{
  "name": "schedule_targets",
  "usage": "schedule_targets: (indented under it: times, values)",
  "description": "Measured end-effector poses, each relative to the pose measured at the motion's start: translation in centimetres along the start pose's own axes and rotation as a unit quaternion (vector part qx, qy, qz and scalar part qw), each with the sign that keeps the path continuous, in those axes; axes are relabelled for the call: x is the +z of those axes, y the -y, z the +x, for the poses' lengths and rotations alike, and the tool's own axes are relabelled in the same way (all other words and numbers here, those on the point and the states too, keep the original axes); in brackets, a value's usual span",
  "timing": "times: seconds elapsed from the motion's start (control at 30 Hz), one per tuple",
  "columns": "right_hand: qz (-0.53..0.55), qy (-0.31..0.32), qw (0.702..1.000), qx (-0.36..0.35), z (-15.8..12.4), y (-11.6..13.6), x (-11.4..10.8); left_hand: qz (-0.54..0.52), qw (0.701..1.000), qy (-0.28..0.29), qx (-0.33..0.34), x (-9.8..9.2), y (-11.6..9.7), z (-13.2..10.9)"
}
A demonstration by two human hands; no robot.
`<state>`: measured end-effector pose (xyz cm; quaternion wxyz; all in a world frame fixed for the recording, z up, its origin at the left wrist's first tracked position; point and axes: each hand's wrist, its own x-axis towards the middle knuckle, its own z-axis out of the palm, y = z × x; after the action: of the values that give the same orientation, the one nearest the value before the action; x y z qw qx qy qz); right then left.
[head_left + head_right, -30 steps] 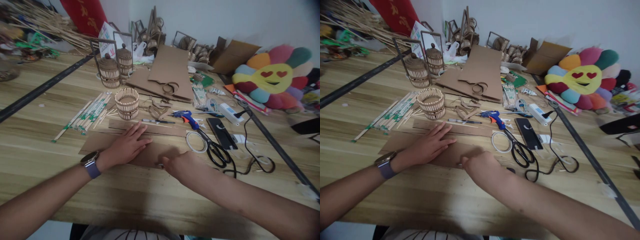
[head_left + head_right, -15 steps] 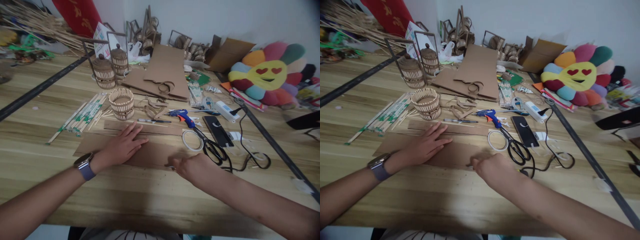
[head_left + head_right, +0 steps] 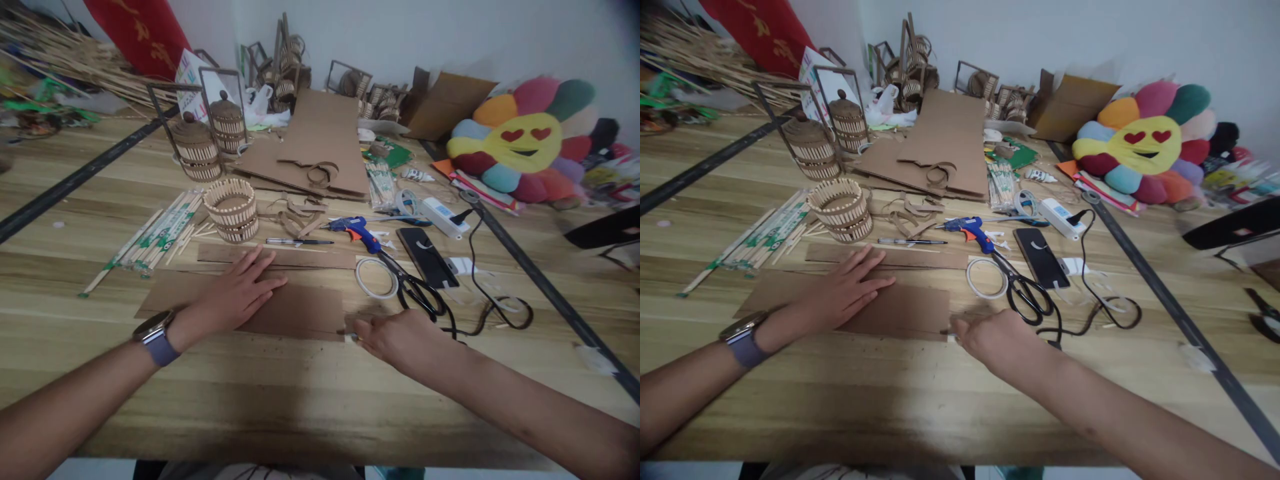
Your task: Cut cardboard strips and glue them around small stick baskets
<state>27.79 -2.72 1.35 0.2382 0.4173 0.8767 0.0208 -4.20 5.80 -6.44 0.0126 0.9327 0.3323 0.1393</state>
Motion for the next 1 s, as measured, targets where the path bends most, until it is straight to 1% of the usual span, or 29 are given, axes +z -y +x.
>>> schedule_targets:
  times: [0.13, 0.27, 0.37, 0.5, 0.53, 0.6, 0.7, 0.73, 0.87, 0.93, 1.0]
  values:
    - [-0.003, -0.035, 0.999, -0.001, -0.3, -0.3, 1.4, -0.001, 1.0, 0.01, -0.004, -0.1, 0.0, 0.0]
    - [0.013, -0.047, 0.999, 0.001, -0.9, -0.7, 2.1, -0.013, 1.0, 0.001, -0.002, 0.0, -0.1, 0.0]
    - [0.042, -0.052, 0.998, -0.002, -1.2, -1.2, 2.3, -0.031, 0.999, -0.002, -0.013, 0.1, 0.0, 0.1]
    - [0.109, -0.067, 0.992, -0.017, -1.6, -2.2, 2.7, -0.096, 0.995, -0.001, -0.026, -0.4, 0.4, -0.1]
    - [0.131, -0.07, 0.989, -0.011, -1.8, -2.4, 2.9, -0.109, 0.994, 0.004, -0.025, -0.7, 0.6, -0.4]
    - [0.177, -0.073, 0.981, 0.013, -2.2, -2.8, 3.2, -0.116, 0.993, 0.032, -0.021, -1.6, 0.9, -1.1]
    - [0.235, -0.064, 0.969, 0.043, -2.7, -2.9, 3.5, -0.098, 0.99, 0.104, -0.013, -3.2, 1.4, -2.2]
    - [0.249, -0.058, 0.966, 0.05, -2.8, -2.9, 3.5, -0.095, 0.988, 0.121, -0.007, -3.8, 1.6, -2.4]
    - [0.293, -0.036, 0.952, 0.074, -3.0, -2.6, 2.9, -0.089, 0.986, 0.138, 0.013, -5.2, 1.8, -2.3]
    - [0.304, -0.032, 0.948, 0.086, -3.2, -2.5, 2.6, -0.076, 0.987, 0.141, 0.018, -5.4, 1.4, -1.6]
    - [0.301, -0.031, 0.947, 0.107, -3.5, -2.5, 2.3, -0.063, 0.987, 0.143, 0.029, -5.1, 0.5, -0.9]
